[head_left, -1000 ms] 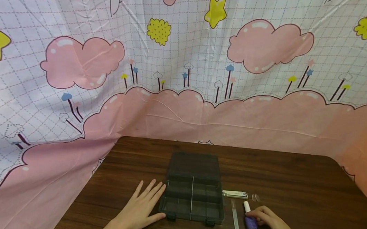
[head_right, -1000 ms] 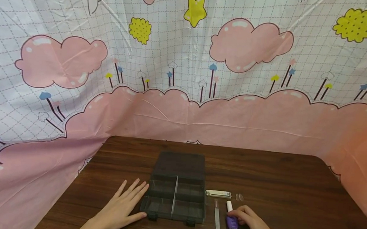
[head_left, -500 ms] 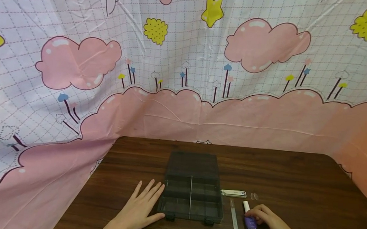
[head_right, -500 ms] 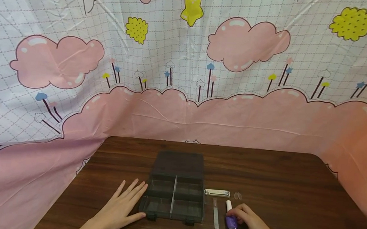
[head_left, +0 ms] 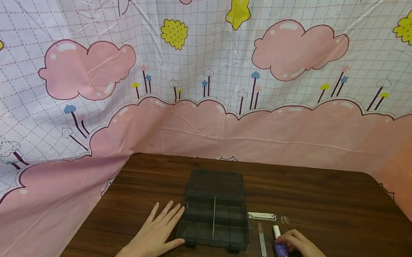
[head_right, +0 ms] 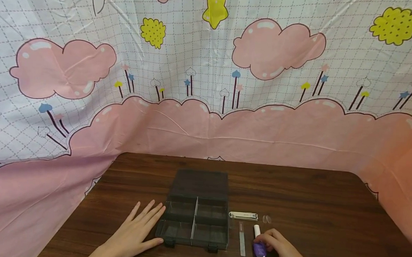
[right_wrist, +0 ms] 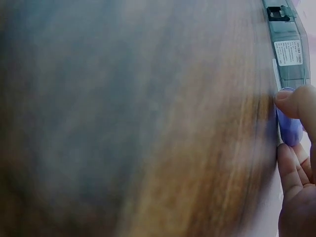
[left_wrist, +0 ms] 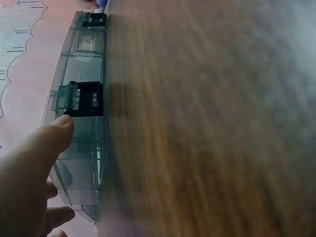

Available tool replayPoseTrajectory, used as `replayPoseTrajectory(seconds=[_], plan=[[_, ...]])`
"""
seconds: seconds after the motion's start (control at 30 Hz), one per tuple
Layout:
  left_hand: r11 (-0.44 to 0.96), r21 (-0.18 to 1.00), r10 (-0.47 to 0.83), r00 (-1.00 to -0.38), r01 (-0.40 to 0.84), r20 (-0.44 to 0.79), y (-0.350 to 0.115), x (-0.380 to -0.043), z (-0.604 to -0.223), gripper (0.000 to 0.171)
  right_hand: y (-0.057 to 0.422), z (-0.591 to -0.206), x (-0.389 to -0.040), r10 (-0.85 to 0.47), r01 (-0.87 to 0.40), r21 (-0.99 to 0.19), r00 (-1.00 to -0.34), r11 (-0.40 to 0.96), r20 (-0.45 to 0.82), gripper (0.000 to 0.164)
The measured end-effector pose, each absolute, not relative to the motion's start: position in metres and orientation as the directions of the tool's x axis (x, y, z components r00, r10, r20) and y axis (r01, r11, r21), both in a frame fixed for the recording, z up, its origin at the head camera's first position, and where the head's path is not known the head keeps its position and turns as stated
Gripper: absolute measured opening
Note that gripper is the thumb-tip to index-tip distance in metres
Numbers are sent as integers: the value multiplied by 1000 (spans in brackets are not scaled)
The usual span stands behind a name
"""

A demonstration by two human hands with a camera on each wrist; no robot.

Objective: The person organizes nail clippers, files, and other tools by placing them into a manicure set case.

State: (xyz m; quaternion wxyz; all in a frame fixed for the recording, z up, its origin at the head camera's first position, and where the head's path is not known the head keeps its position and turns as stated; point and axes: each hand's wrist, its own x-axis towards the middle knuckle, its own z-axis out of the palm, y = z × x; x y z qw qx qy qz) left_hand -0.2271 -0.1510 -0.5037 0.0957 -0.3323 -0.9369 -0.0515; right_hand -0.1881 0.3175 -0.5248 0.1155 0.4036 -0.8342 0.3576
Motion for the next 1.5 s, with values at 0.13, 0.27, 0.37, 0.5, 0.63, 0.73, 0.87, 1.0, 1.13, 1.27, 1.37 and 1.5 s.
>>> replayPoseTrajectory(seconds=[0.13,0.27,0.37,0.5,0.63,0.73,0.87,1.0,1.13,1.27,1.37,1.5], plan=[[773,36,613,-760,634,215,-151,-227,-504,85,318,-524,-188,-593,-784,-478,-615,395,520,53],[775,36,612,-764,631,207,-151,-227,-504,86,318,-521,-186,-582,-778,-467,-626,420,519,54],[777,26,612,-765,629,203,-152,-227,-504,86,318,-519,-184,-569,-765,-465,-643,445,513,55],[776,25,613,-763,630,205,-152,-227,-503,86,319,-517,-184,-564,-766,-455,-643,455,519,55],[775,36,612,-764,631,201,-152,-227,-502,85,318,-516,-184,-557,-766,-452,-643,457,526,55],[777,36,611,-767,628,196,-152,-227,-501,85,317,-513,-184,-551,-764,-451,-646,462,529,55],[777,38,611,-768,628,192,-152,-227,-501,86,315,-508,-184,-548,-766,-437,-642,471,535,56],[776,38,614,-768,629,185,-151,-228,-501,86,314,-502,-187,-544,-772,-433,-635,465,548,60],[776,40,615,-769,629,174,-151,-228,-501,86,310,-496,-189,-542,-779,-433,-627,454,560,63],[775,36,617,-767,631,173,-151,-228,-500,86,305,-490,-191,-545,-785,-422,-619,454,566,66],[773,28,620,-764,634,179,-151,-228,-501,86,301,-486,-192,-548,-785,-414,-618,460,563,66],[773,32,620,-765,634,178,-151,-228,-501,86,298,-484,-194,-549,-794,-412,-608,448,574,67]])
